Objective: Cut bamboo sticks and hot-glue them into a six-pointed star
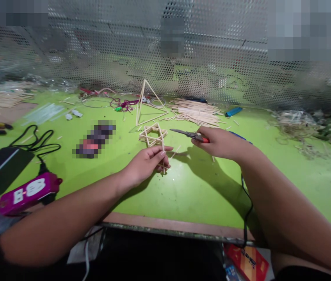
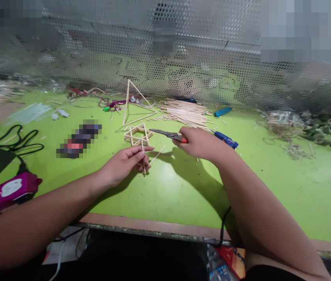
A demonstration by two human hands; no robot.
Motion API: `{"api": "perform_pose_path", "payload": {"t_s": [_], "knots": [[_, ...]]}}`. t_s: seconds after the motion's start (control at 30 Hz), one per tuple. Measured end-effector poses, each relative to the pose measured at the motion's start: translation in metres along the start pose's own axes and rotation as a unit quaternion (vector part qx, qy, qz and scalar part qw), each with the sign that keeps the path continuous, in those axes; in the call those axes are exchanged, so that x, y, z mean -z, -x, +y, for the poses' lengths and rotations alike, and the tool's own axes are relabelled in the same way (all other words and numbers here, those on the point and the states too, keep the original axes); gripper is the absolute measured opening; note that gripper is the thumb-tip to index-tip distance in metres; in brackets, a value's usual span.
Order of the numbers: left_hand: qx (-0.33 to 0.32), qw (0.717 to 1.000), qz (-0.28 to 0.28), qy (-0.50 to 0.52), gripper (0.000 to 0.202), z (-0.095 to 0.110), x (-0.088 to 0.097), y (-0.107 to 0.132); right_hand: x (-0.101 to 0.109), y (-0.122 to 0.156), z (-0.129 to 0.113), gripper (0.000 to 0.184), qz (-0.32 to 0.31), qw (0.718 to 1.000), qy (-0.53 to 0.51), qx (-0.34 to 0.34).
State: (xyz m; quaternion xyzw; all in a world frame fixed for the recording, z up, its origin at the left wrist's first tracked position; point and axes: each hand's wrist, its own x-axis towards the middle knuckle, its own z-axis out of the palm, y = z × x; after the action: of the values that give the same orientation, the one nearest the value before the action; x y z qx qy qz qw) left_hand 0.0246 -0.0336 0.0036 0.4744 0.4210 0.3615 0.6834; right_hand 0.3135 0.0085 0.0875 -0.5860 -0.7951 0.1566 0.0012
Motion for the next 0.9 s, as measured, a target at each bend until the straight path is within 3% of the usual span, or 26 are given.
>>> {"api": "perform_pose_path", "payload": {"t_s": [0.2,0.43,0.6,0.77,0.9], "knots": [[-0.037,0.999,-0.003,-0.01,0.044,0.007,0.0,0.001,0.001,0.005,-0.008,0.034,0.015,1.0,-0.01,-0.008],[-0.055,0.996,0.049,0.042,0.028,0.012,0.003,-0.002,0.008,0.029,-0.021,0.034,0.04,0.999,-0.007,-0.011],[-0.071,0.993,0.086,0.027,0.02,0.015,0.011,-0.009,-0.003,0.04,-0.023,0.034,0.023,0.998,0.001,-0.06],[-0.095,0.982,0.162,0.002,0.021,0.021,0.022,-0.019,-0.018,0.04,-0.023,0.041,-0.023,0.99,0.002,-0.142],[-0.077,0.984,0.162,-0.009,0.024,0.023,0.021,-0.019,-0.025,0.039,-0.018,0.046,-0.026,0.987,0.001,-0.158]]}}
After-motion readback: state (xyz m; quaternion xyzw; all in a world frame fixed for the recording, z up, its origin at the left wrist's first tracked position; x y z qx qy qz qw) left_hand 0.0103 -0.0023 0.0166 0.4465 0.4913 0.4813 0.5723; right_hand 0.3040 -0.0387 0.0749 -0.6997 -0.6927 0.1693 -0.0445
